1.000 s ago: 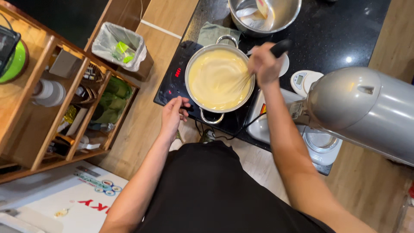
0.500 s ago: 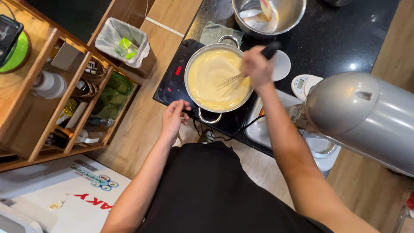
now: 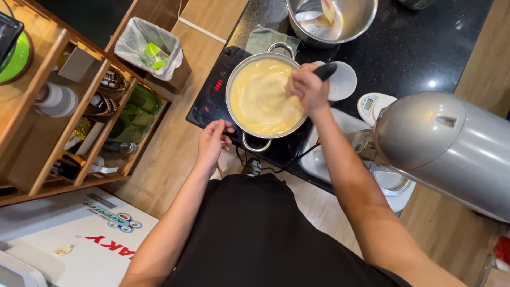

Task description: The person whisks a yellow custard mixture in a pot on an induction cooktop. They hold the pot handle with the left hand and whisk continuously with the right hand. The mixture thickens over time.

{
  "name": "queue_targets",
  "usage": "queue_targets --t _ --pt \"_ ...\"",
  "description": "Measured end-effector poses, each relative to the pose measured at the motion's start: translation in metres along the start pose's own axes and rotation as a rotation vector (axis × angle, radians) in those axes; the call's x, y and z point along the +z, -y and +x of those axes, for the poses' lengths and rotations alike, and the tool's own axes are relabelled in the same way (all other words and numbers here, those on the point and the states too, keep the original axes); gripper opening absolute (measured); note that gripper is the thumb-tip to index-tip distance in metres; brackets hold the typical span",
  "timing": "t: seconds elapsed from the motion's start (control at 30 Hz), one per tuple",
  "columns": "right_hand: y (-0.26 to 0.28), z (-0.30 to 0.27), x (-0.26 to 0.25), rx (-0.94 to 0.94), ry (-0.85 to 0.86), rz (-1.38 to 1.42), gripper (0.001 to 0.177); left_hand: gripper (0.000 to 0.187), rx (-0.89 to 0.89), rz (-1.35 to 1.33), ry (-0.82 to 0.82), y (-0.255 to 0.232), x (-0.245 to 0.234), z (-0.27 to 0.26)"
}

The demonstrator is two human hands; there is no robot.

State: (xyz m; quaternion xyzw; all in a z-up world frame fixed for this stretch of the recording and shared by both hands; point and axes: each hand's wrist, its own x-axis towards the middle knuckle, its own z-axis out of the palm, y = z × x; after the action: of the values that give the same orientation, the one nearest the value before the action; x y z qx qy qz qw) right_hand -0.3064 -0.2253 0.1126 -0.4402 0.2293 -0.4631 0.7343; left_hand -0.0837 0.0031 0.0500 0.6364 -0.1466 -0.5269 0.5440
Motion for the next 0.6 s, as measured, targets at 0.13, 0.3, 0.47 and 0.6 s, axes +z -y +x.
queue_targets --t 0.13,0.3,0.47,0.6 --pt "0.024 0.012 -0.002 -0.292 -0.331 -0.212 0.044 0.027 0.026 0.062 0.048 0.0 0.002 0.0" --pt "-0.004 0.002 0.001 -0.072 -0.215 -0.189 0.039 0.02 0.111 0.086 0.256 0.043 -0.007 0.022" --pt "0.005 0.015 -0.012 -0.371 -0.349 -0.244 0.041 0.015 0.126 0.126 0.308 0.014 -0.006 -0.002" --pt "-0.013 0.002 -0.009 -0.062 -0.119 -0.126 0.042 0.026 0.069 0.096 0.344 0.011 -0.011 -0.001"
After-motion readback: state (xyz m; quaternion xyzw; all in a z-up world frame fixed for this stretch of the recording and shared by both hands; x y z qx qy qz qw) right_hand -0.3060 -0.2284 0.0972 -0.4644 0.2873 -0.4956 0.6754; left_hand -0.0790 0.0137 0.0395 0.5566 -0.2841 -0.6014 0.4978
